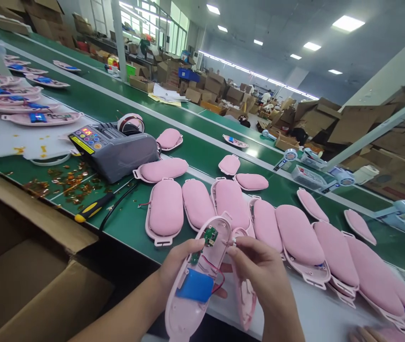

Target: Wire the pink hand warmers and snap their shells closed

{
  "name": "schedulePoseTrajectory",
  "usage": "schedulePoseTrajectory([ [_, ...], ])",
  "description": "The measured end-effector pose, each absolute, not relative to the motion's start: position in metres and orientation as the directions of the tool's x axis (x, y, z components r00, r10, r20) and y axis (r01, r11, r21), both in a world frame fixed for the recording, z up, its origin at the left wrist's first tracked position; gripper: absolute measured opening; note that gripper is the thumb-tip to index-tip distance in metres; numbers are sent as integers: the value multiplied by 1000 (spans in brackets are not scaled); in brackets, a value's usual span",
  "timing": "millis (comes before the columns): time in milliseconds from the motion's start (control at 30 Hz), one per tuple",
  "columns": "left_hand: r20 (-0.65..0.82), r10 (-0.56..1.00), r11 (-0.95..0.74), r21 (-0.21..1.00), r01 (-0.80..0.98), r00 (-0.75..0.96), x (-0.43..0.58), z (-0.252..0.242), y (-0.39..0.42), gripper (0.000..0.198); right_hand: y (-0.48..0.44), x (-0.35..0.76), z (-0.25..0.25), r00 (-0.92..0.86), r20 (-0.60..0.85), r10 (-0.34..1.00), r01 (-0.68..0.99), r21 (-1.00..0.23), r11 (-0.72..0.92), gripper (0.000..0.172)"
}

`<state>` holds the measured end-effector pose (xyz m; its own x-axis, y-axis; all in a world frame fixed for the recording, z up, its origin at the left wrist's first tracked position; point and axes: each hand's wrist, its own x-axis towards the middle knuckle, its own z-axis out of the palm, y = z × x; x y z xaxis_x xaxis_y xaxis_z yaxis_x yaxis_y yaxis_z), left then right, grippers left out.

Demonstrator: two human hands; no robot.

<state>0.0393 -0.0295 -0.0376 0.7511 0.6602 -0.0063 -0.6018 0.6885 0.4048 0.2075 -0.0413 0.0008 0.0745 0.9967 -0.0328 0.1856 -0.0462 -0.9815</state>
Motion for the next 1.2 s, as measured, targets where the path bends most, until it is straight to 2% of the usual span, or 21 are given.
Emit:
schedulePoseTrajectory([
  [100,-9,688,667,404,-626,726,38,-38,-30,51,-40,201,8,37,-108,993,273,-955,-114,24],
  [200,-13,697,658,408,-633,717,36,-36,-31,50,-40,194,15,-5,-227,974,245,-944,-219,25],
  [267,-47,707,654,424,-627,705,35,-35,-32,52,-41,189,19,5,-246,969,203,-949,-242,27],
  [400,-119,733,642,448,-623,669,34,-33,-32,51,-45,184,17,14,-166,986,177,-970,-166,27],
  [500,-97,733,633,457,-624,673,34,-36,-32,52,-46,184,13,-54,-44,998,313,-950,-24,25],
  [633,-43,776,568,483,-667,629,35,-39,-31,52,-43,185,12,-177,115,977,549,-813,195,22],
  [767,24,809,487,533,-692,588,34,-33,-31,60,-39,180,19,-213,155,965,648,-717,258,23],
  [900,61,823,441,559,-702,565,33,-25,-32,53,-37,175,24,-212,110,971,681,-696,227,24],
  [1033,56,867,379,573,-727,496,35,-23,-32,36,-36,170,25,-254,4,967,556,-818,149,21],
  [1200,63,866,364,598,-714,495,35,-28,-32,51,-32,165,24,-183,-157,971,461,-886,-57,16],
])
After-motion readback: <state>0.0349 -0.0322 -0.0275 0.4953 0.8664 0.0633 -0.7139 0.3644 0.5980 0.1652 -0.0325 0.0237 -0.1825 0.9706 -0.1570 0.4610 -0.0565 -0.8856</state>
